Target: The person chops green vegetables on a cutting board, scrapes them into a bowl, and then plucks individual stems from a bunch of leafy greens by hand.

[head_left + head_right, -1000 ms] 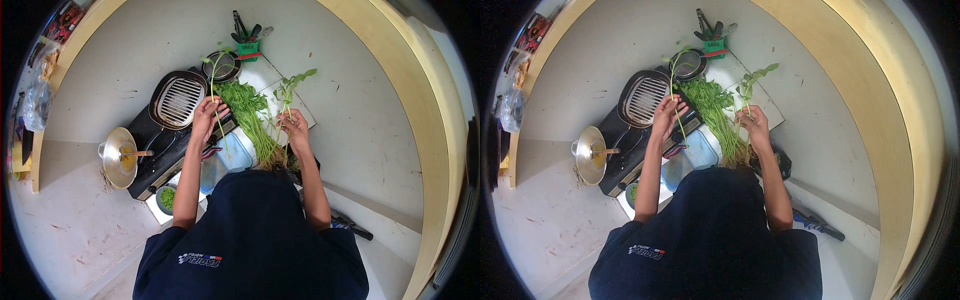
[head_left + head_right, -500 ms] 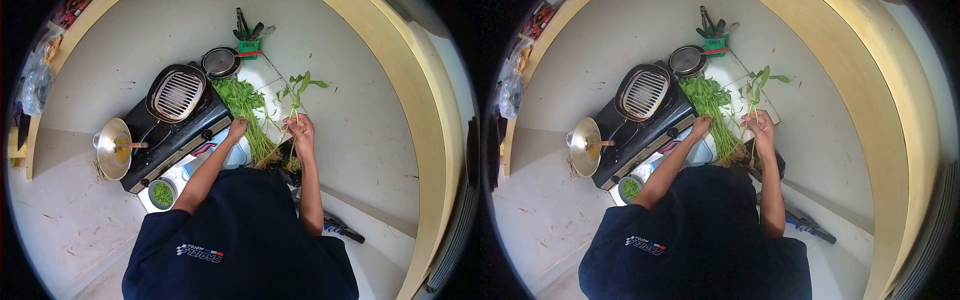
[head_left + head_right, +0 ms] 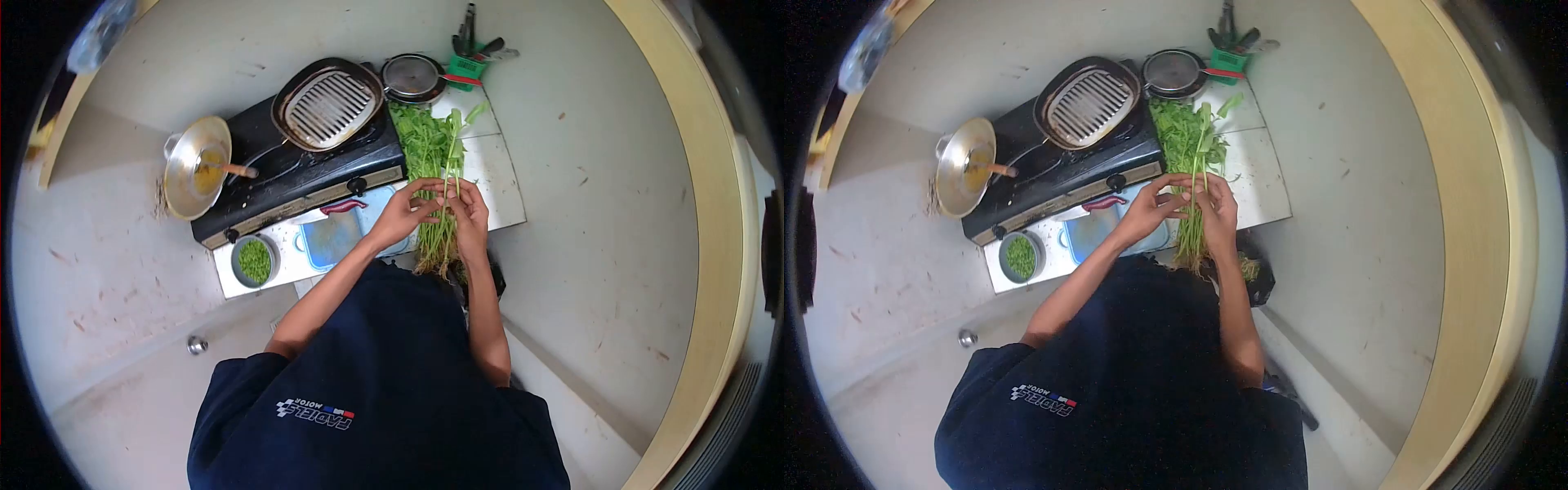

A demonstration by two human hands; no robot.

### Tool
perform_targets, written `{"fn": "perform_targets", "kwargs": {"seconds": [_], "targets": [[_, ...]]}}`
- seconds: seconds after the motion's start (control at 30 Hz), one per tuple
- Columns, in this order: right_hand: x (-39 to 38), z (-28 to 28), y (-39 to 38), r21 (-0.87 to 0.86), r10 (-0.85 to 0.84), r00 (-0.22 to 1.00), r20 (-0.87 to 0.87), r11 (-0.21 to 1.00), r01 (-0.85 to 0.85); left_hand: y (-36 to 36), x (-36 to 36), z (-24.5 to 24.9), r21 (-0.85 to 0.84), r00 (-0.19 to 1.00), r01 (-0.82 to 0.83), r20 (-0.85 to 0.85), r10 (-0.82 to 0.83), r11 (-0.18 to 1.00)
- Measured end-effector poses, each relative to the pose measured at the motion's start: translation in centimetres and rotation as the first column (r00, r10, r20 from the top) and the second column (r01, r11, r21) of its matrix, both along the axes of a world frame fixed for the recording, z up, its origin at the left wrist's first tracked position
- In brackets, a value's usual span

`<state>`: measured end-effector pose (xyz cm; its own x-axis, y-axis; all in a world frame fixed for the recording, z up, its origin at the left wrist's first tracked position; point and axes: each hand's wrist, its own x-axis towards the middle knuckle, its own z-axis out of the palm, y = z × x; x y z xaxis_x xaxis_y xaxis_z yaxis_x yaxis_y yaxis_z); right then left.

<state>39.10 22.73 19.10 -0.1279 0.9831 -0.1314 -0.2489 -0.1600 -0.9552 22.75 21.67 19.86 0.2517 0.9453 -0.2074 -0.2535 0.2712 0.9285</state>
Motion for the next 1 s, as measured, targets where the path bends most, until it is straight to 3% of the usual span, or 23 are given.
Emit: {"fn": "perform_targets", "kwargs": {"seconds": [0.17, 0.2, 0.43, 0.73, 1.0], "targets": [[-3.2, 1.8, 0.3, 0.176, 0.068, 0.964, 0.255, 0.978, -0.115, -2.1, -0.9, 1.0, 0.071, 0.958, -0.282, -0.028, 0.284, 0.957], [-4.0, 2.0, 0.1, 0.141, 0.084, 0.982, 0.167, 0.984, -0.108, -2.7, -1.4, 1.0, 0.107, 0.946, -0.311, -0.062, 0.318, 0.944], [-7.6, 1.4, -0.8, 0.112, 0.241, 0.965, 0.103, 0.961, -0.252, -7.6, -5.0, 2.0, 0.142, 0.832, -0.485, -0.229, 0.505, 0.863], [-12.5, 0.4, -3.0, 0.067, 0.442, 0.893, 0.082, 0.892, -0.447, -13.6, -9.1, 2.9, 0.014, 0.857, -0.509, -0.083, 0.508, 0.861], [-18.0, 1.9, -3.9, 0.096, 0.422, 0.904, 0.065, 0.899, -0.427, -15.3, -14.7, 2.6, 0.018, 0.895, -0.445, 0.015, 0.445, 0.895]]}}
